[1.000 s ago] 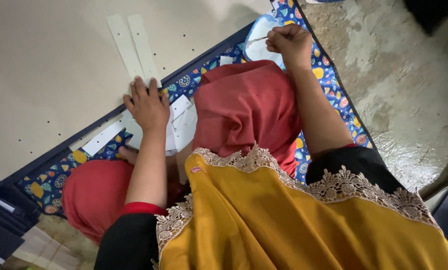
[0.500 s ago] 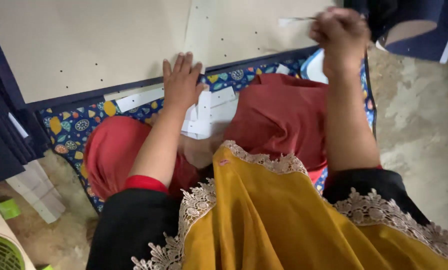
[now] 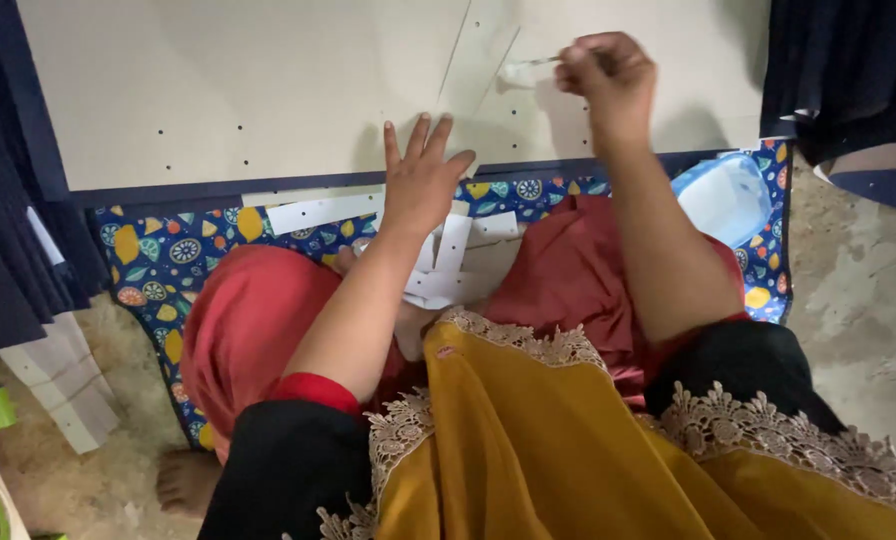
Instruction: Applying glue to white strips and attaching them to blue fabric panels
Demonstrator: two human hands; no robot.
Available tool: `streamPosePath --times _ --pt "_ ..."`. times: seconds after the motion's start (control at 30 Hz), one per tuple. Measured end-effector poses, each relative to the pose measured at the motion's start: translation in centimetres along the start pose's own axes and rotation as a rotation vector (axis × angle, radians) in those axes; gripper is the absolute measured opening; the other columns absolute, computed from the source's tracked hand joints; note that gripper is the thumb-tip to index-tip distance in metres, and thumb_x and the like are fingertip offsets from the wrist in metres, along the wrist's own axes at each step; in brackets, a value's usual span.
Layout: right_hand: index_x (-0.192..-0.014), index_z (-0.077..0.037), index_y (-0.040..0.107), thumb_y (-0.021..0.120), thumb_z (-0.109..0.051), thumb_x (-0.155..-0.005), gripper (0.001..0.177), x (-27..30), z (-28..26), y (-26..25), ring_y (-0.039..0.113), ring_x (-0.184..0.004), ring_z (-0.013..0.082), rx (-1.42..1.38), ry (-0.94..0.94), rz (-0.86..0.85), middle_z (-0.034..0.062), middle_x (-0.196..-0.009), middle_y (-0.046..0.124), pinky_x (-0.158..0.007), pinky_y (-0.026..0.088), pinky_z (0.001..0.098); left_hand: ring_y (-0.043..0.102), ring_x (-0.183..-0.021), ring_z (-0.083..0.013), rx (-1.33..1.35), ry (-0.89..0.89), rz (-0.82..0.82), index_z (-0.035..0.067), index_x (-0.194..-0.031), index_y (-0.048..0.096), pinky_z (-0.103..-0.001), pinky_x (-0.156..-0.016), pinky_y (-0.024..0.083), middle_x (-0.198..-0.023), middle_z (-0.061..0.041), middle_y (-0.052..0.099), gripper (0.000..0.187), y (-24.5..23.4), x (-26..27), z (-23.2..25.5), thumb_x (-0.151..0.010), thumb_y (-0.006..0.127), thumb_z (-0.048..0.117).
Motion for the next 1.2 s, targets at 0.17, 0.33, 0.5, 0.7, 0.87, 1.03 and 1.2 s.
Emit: streamPosePath --times 0.17,0.33,0.5,0.7,0.87,1.03,1.2 --pt "-0.097 -0.007 0.069 0.071 0.000 -0.098 0.007 -0.4 1.6 -0.6 0.071 -0.073 0.0168 0.062 0.050 0.003 0.0090 -0.087 0.075 -0.073 0.065 0.0302 0.032 -0.149 -0.0454 0.015 -0.023 0.010 0.025 -0.110 0.074 -0.076 -0.118 0.009 -0.154 -0.020 0.046 0.036 0.3 -0.3 0.5 -0.086 0.069 0.000" --pt "-0.103 -0.004 0.072 0.069 0.002 -0.103 0.006 0.7 2.6 1.5 0.073 -0.083 0.0143 0.326 -0.052 -0.212 0.0083 -0.092 0.075 -0.078 0.066 0.0267 0.035 -0.148 -0.0447 0.003 -0.011 0.101 0.025 -0.104 0.076 -0.078 -0.117 0.009 -0.151 -0.018 0.051 0.036 0.2 -0.4 1.1 -0.083 0.069 -0.004" --pt "-0.102 -0.005 0.073 0.073 -0.002 -0.100 0.003 1.2 2.8 1.7 0.069 -0.080 0.0108 0.352 -0.094 -0.200 0.0032 -0.088 0.073 -0.074 0.060 0.0239 0.032 -0.149 -0.0480 -0.010 -0.033 0.067 0.026 -0.101 0.073 -0.079 -0.115 0.008 -0.153 -0.017 0.050 0.026 0.0 -0.5 1.2 -0.089 0.066 0.004" --pt "-0.099 -0.005 0.077 0.075 0.003 -0.096 0.009 0.3 1.7 0.0 0.072 -0.081 0.0150 0.543 -0.268 -0.080 0.0069 -0.090 0.077 -0.072 0.061 0.0284 0.033 -0.149 -0.0464 -0.016 -0.011 0.098 0.027 -0.104 0.073 -0.080 -0.115 0.007 -0.154 -0.017 0.050 0.031 0.4 0.0 0.9 -0.087 0.067 0.001" --pt "-0.100 -0.006 0.075 0.077 -0.006 -0.096 0.004 0.7 1.7 -0.5 0.067 -0.081 0.0110 0.509 -0.173 -0.021 0.0024 -0.090 0.075 -0.072 0.057 0.0273 0.034 -0.148 -0.0466 0.008 -0.013 0.082 0.025 -0.110 0.075 -0.079 -0.115 0.009 -0.149 -0.019 0.052 0.033 -0.4 -0.1 1.2 -0.089 0.067 0.000" --pt "-0.099 -0.005 0.068 0.073 -0.006 -0.098 0.005 0.9 0.5 2.7 0.073 -0.081 0.0182 0.194 -0.098 -0.021 0.0060 -0.080 0.070 -0.080 0.068 0.0348 0.044 -0.144 -0.0372 -0.039 -0.050 0.192 0.021 -0.138 0.064 -0.080 -0.114 0.012 -0.142 -0.008 0.058 0.059 0.9 -0.1 0.1 -0.086 0.063 -0.006" --pt "-0.101 -0.005 0.072 0.077 -0.004 -0.099 0.006 0.6 1.9 6.4 0.067 -0.080 0.0116 0.344 -0.156 -0.179 0.0047 -0.088 0.073 -0.070 0.057 0.0260 0.049 -0.138 -0.0290 -0.038 -0.015 0.279 0.003 -0.131 0.067 -0.068 -0.119 0.022 -0.137 -0.008 0.057 0.043 1.1 -0.3 0.0 -0.088 0.062 0.006"
Point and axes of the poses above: each hand's wrist, its own x-axis away from the middle knuckle, its own y-axis out of the palm, z = x × y, the point moved 4 cm from there along -x, towards the middle knuckle
